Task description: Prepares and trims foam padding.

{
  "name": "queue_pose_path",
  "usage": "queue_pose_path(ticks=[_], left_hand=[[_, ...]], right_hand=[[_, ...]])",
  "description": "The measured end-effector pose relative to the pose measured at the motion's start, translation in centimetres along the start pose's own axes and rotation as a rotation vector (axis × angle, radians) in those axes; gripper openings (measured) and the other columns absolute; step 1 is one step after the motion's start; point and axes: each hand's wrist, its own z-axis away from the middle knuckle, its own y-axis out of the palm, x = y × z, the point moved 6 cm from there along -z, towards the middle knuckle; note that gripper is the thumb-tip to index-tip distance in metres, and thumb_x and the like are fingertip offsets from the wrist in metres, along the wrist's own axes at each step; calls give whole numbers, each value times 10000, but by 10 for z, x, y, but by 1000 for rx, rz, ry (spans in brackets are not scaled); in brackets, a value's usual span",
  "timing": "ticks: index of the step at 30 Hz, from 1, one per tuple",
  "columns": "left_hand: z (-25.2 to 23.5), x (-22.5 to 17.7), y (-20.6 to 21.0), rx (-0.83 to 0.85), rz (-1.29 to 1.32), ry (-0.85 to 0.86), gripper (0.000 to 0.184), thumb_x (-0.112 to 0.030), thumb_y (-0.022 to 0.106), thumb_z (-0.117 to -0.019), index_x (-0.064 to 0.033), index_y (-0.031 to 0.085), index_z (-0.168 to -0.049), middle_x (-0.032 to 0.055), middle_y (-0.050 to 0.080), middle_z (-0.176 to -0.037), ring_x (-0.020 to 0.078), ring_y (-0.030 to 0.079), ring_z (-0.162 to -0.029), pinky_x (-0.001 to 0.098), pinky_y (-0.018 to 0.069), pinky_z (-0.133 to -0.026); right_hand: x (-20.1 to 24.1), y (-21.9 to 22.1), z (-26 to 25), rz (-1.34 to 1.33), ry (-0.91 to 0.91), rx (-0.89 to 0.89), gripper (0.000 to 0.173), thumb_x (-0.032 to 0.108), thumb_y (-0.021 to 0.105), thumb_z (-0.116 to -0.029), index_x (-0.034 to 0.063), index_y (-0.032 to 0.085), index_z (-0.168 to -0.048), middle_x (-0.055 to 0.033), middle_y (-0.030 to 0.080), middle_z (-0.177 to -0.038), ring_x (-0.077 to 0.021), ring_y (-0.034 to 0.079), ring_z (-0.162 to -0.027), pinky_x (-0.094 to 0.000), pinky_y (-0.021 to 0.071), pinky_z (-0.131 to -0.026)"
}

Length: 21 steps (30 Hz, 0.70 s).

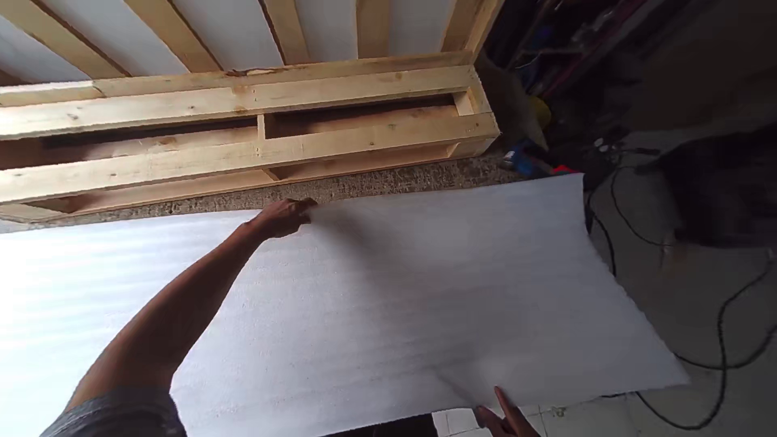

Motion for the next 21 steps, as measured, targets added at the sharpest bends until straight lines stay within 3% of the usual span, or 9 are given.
queue_pose_path(ticks=[3,5,8,10,12,15,17,21], left_hand=[[35,-16,-38,-241,50,108,326,-179,604,-1017,25,586,-1271,298,676,-1104,501,674,-1015,707,496,-896],[54,-28,-56,-269,67,110,341,-182,632,-991,47,587,-1240,298,668,-1112,490,668,-1016,694,493,-896],[49,-47,-64,-29,83,65,394,-220,732,-928,16,622,-1224,249,676,-1087,408,660,-1027,655,490,-908],[31,-64,-57,191,41,-19,337,-233,809,-890,2,709,-1110,202,708,-982,343,673,-969,609,505,-892],[6,-84,-51,268,-39,-62,293,-279,812,-886,-7,727,-951,173,690,-848,326,667,-853,594,508,-804],[-29,-137,-68,26,28,-175,287,-195,817,-886,23,731,-1053,263,705,-985,428,669,-981,683,477,-908],[-52,-173,-84,-166,55,-165,275,-151,849,-851,5,736,-1047,253,711,-960,430,680,-928,697,489,-843],[-127,-247,-91,-300,14,-83,320,-184,846,-859,19,719,-1072,284,706,-1019,493,671,-1001,762,460,-898]], right_hand=[[6,-30,15,37,-100,-166,509,466,763,-877,122,758,-1251,-115,782,-920,-254,729,-710,-541,583,-654],[12,-56,18,75,-189,-262,482,502,745,-882,140,787,-1197,-85,769,-825,-224,721,-691,-464,591,-638],[0,-87,12,79,-252,-353,453,536,728,-894,189,799,-1175,-62,727,-731,-184,673,-640,-394,550,-603],[-21,-99,0,75,-273,-394,435,544,728,-890,217,802,-1168,-49,713,-709,-164,658,-621,-378,536,-582],[-44,-109,-18,77,-301,-436,427,554,716,-892,232,806,-1156,-43,712,-699,-161,656,-609,-373,528,-572],[-83,-137,-62,36,-338,-471,439,550,714,-892,217,801,-1163,-42,704,-706,-154,646,-617,-362,519,-578],[-117,-157,-107,-70,-336,-452,466,521,734,-883,186,786,-1202,-49,721,-753,-135,647,-633,-357,532,-595],[-181,-200,-211,-263,-264,-297,548,441,795,-873,98,725,-1294,-125,762,-937,-115,654,-659,-333,570,-620]])
